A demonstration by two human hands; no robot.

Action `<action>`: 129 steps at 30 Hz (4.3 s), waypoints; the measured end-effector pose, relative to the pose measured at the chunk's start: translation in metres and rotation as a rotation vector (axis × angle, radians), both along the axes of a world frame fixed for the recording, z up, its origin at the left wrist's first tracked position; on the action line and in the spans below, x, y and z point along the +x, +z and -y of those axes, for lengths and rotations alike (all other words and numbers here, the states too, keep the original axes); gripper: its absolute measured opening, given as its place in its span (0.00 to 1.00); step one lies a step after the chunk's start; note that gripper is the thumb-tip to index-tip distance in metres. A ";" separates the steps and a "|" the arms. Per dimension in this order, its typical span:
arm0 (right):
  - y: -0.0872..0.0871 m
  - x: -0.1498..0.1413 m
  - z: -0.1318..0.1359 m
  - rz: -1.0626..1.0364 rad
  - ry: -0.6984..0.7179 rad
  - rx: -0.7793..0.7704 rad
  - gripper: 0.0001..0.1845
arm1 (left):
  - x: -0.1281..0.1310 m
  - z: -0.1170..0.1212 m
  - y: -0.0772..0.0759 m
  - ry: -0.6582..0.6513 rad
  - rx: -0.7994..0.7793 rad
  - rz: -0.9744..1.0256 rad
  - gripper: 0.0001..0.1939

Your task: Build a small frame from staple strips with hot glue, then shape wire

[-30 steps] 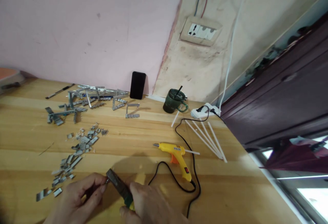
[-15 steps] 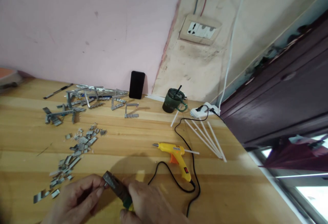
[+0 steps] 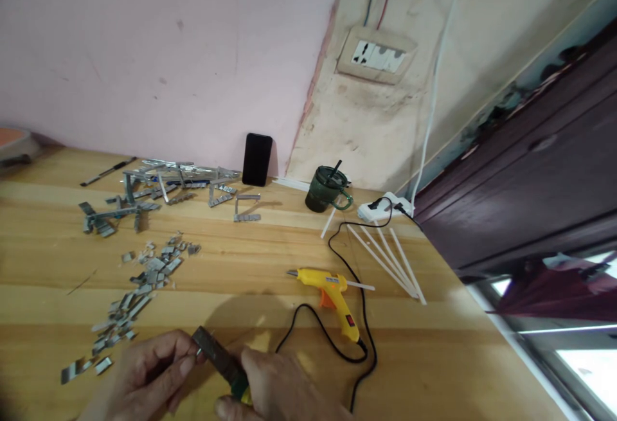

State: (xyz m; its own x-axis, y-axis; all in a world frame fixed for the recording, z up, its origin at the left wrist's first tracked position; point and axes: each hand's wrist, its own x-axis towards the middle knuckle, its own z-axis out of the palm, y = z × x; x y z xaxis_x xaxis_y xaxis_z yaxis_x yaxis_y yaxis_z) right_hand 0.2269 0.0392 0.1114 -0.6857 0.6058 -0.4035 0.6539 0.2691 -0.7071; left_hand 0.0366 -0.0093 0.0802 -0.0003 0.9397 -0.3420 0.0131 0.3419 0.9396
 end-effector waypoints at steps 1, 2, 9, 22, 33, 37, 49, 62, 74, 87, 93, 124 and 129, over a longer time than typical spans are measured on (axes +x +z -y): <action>-0.001 -0.001 0.000 -0.004 -0.005 -0.006 0.21 | 0.000 0.000 0.001 -0.006 -0.001 -0.002 0.21; -0.001 -0.002 0.000 -0.020 -0.006 -0.019 0.23 | 0.000 0.001 0.002 -0.017 0.001 -0.010 0.20; 0.007 -0.006 -0.004 -0.160 -0.024 -0.104 0.29 | 0.002 0.001 0.010 -0.074 0.024 -0.096 0.14; 0.008 -0.004 -0.005 -0.012 -0.035 -0.068 0.28 | -0.003 -0.003 0.012 0.015 -0.036 0.018 0.25; -0.004 0.000 -0.005 -0.009 -0.004 0.003 0.27 | -0.004 -0.007 0.005 0.007 -0.030 0.039 0.27; -0.008 0.001 -0.005 0.023 -0.007 0.004 0.27 | -0.004 -0.006 0.000 0.003 0.018 -0.023 0.28; -0.002 -0.004 -0.005 0.135 -0.027 -0.081 0.23 | -0.003 -0.005 -0.001 -0.057 0.044 -0.080 0.26; 0.005 -0.003 -0.005 -0.006 -0.023 -0.035 0.24 | 0.001 -0.004 0.009 0.031 0.100 -0.144 0.18; 0.003 -0.004 -0.009 0.014 -0.030 -0.090 0.26 | -0.001 -0.003 -0.001 0.061 0.057 0.011 0.21; -0.001 -0.008 -0.007 0.132 -0.017 -0.012 0.30 | -0.016 -0.005 -0.007 -0.051 1.040 -1.072 0.12; -0.010 -0.005 -0.003 0.085 -0.026 0.076 0.29 | -0.011 -0.005 -0.011 -0.099 0.986 -0.986 0.11; -0.016 -0.001 -0.004 0.092 0.031 0.104 0.30 | -0.003 -0.009 0.012 -0.049 -0.371 0.923 0.11; -0.016 0.001 0.000 0.056 -0.013 0.097 0.29 | -0.005 -0.010 0.015 -0.031 -0.400 0.998 0.09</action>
State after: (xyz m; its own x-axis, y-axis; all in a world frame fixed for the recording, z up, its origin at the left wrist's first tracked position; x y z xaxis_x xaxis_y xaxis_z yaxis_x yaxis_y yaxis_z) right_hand 0.2276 0.0396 0.0957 -0.6557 0.6526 -0.3797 0.6954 0.3262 -0.6403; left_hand 0.0316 0.0011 0.0949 0.4713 0.7542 -0.4573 -0.6841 0.6398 0.3502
